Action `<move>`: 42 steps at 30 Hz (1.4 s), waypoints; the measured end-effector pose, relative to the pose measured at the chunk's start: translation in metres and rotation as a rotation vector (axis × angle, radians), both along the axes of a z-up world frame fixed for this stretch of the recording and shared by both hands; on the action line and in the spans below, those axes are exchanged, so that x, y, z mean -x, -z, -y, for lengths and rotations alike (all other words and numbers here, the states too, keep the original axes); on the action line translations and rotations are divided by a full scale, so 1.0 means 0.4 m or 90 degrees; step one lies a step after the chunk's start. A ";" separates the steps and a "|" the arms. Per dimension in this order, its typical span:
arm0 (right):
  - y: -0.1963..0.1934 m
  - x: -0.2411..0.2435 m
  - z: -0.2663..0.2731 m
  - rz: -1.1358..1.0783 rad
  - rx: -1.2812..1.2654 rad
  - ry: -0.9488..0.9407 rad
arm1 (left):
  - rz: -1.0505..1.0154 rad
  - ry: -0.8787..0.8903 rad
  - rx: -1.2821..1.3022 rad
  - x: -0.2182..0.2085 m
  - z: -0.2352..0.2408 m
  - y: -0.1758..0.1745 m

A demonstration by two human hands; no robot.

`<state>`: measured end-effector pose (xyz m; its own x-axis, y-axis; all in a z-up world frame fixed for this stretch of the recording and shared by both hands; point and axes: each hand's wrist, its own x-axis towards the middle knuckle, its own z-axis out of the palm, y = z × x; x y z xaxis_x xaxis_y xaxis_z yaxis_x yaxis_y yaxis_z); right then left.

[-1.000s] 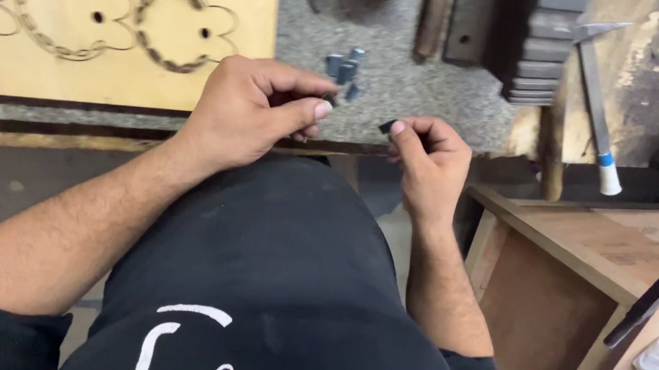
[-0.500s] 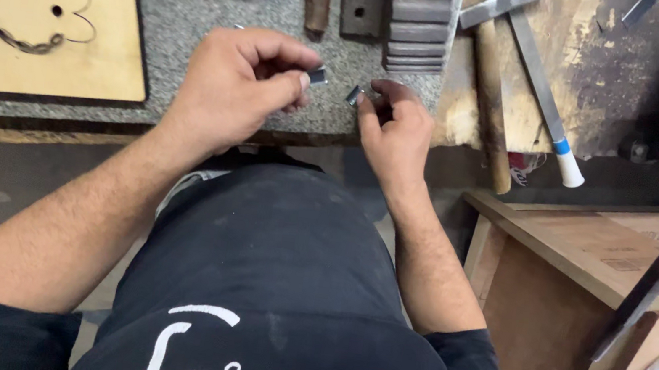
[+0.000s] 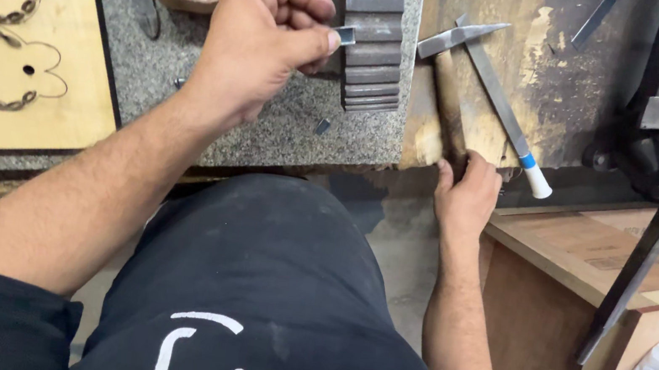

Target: The person files small metal pieces, hammers them on an anvil, and uses pliers to bend and assemble them into a chain-like structure on a wooden board with pre-drawn outlines.

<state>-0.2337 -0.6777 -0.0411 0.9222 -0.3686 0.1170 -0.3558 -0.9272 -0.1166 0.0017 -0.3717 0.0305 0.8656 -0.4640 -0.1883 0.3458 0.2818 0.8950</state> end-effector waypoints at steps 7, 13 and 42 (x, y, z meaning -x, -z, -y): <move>-0.068 -0.028 -0.015 -0.064 -0.254 0.054 | -0.046 0.038 -0.100 -0.079 0.019 -0.015; -0.230 -0.002 -0.152 0.069 -0.797 0.177 | -0.005 0.076 -0.127 -0.090 0.025 -0.007; -0.363 0.043 -0.358 0.091 -0.553 -0.137 | 0.038 0.107 -0.066 -0.094 0.019 0.039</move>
